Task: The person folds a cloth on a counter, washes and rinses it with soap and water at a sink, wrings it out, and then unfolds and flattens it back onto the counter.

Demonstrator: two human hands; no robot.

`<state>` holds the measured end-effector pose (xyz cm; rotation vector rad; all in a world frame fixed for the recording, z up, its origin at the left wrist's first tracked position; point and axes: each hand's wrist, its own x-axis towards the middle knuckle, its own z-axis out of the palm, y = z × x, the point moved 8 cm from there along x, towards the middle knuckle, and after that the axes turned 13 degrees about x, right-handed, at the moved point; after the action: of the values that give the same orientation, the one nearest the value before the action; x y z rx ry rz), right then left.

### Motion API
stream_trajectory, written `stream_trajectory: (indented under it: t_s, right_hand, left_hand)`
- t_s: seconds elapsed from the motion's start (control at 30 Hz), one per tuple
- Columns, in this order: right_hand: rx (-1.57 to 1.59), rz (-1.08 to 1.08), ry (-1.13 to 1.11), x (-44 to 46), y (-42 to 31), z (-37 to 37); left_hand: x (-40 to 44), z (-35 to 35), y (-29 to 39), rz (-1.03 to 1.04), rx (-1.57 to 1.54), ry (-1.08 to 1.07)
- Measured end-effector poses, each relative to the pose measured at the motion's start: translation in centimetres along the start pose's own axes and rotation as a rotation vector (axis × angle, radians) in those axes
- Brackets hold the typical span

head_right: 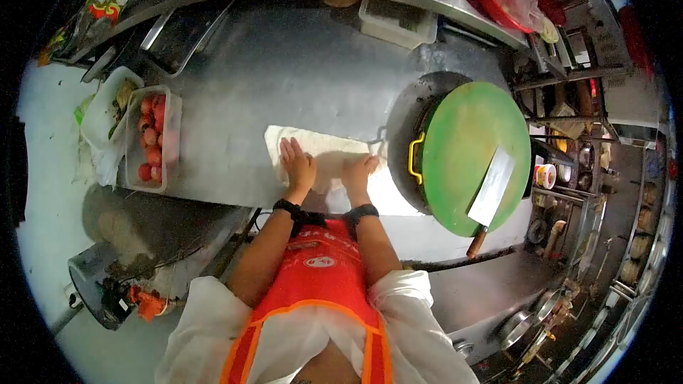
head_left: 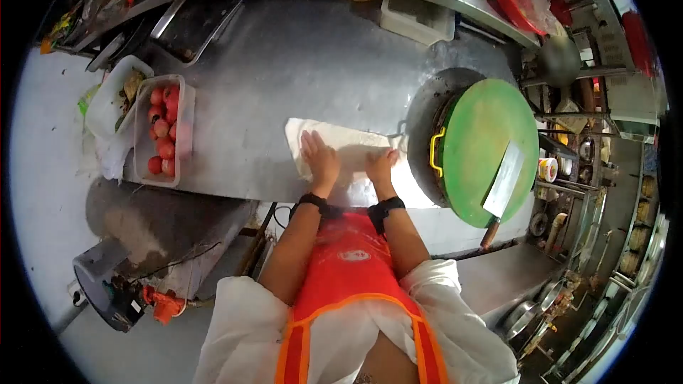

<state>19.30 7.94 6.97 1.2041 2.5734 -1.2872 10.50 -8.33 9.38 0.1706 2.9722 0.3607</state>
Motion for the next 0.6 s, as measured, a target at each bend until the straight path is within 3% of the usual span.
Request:
stream_trajectory:
  t_s: [0.1,0.2,0.23,0.3,0.37,0.43,0.47,0.6]
  right_hand:
    - [0.089,0.046,0.045,1.3,0.8,-0.2]
    - [-0.079,0.328,0.114,2.9,1.3,0.6]
    - [-0.072,0.323,0.128,3.5,0.2,0.9]
    - [-0.270,0.608,0.235,4.0,-0.5,0.8]
    - [-0.419,0.664,0.533,4.4,-1.8,0.6]
    - [-0.482,0.677,0.559,5.2,-1.4,1.7]
    - [-0.562,0.648,0.720,5.1,-1.7,1.6]
    - [-0.614,0.556,0.766,5.3,-4.1,1.5]
  left_hand:
    - [0.9,0.7,0.1,-0.056,0.002,0.052]
    - [1.1,-1.0,0.6,-0.056,0.028,0.118]
    - [1.0,-1.9,0.8,-0.041,0.037,0.191]
    - [1.8,-1.5,1.0,-0.035,0.097,0.237]
    - [2.2,-1.8,1.1,-0.025,0.173,0.212]
    - [3.3,-1.8,1.3,0.013,0.154,0.170]
    - [4.1,-1.9,1.5,0.059,0.140,0.113]
    - [5.7,-1.8,2.1,0.040,0.130,0.083]
